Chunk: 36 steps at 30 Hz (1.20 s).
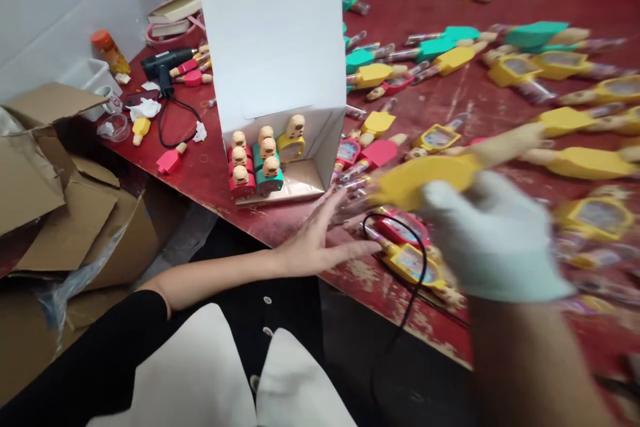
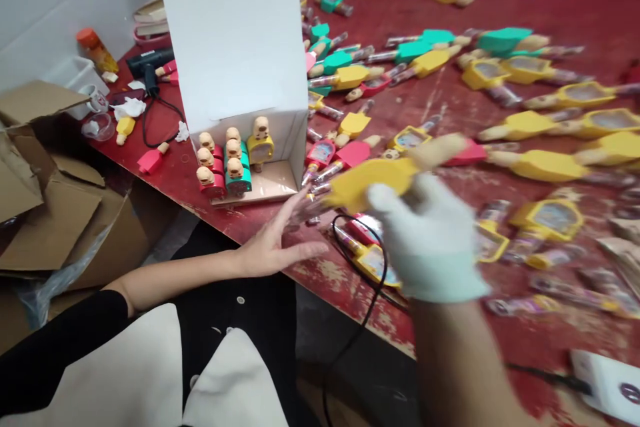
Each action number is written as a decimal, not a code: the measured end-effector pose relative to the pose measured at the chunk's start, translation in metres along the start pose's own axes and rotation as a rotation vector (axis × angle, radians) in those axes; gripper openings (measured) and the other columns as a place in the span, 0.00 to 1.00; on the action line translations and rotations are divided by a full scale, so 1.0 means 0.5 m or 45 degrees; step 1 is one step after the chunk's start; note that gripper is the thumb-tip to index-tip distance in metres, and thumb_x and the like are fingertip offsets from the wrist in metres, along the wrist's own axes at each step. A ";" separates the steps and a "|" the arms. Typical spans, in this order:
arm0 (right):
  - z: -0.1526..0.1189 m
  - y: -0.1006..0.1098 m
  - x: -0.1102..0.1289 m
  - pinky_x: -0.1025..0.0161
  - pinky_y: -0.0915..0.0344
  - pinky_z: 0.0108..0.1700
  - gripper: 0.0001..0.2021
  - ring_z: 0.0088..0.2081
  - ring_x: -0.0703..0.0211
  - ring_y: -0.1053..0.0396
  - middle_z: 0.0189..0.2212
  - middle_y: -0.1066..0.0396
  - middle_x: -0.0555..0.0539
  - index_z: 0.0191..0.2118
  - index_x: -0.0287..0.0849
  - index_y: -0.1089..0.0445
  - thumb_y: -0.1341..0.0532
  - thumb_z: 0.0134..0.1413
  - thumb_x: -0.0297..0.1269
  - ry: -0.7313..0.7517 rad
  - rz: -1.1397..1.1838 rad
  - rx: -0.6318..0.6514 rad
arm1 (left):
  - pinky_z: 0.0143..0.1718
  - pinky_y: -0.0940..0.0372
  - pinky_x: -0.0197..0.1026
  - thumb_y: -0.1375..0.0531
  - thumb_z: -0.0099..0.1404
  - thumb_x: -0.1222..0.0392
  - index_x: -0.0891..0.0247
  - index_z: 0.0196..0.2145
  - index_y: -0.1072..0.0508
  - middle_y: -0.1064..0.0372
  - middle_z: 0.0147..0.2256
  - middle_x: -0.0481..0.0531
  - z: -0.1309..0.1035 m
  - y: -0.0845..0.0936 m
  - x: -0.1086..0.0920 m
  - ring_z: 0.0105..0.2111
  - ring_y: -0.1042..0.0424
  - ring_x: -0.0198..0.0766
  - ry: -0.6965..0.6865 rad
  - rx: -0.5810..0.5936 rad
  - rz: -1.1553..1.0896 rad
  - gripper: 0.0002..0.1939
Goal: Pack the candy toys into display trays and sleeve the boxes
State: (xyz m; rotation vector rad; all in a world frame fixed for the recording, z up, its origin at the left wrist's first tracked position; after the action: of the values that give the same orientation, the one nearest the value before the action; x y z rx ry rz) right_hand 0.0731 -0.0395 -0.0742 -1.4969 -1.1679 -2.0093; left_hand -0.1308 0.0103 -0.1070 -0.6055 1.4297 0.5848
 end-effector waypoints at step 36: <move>0.112 -0.215 0.023 0.53 0.31 0.54 0.20 0.50 0.52 0.30 0.49 0.30 0.38 0.56 0.38 0.35 0.43 0.62 0.42 0.586 -0.362 0.217 | 0.71 0.44 0.53 0.51 0.77 0.57 0.75 0.67 0.40 0.45 0.69 0.67 -0.026 0.128 0.118 0.70 0.43 0.50 -0.286 0.180 1.790 0.27</move>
State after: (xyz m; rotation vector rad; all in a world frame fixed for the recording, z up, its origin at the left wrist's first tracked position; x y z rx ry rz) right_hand 0.0266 0.0698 -0.1009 -0.7595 -1.3578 -2.2073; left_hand -0.1815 0.0478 -0.1688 0.6928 1.5024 1.5451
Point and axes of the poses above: each hand's wrist, its own z-axis towards the middle knuckle, its own y-axis out of the back of the hand, x = y × z, the point moved 4 cm from there along z, towards the middle knuckle
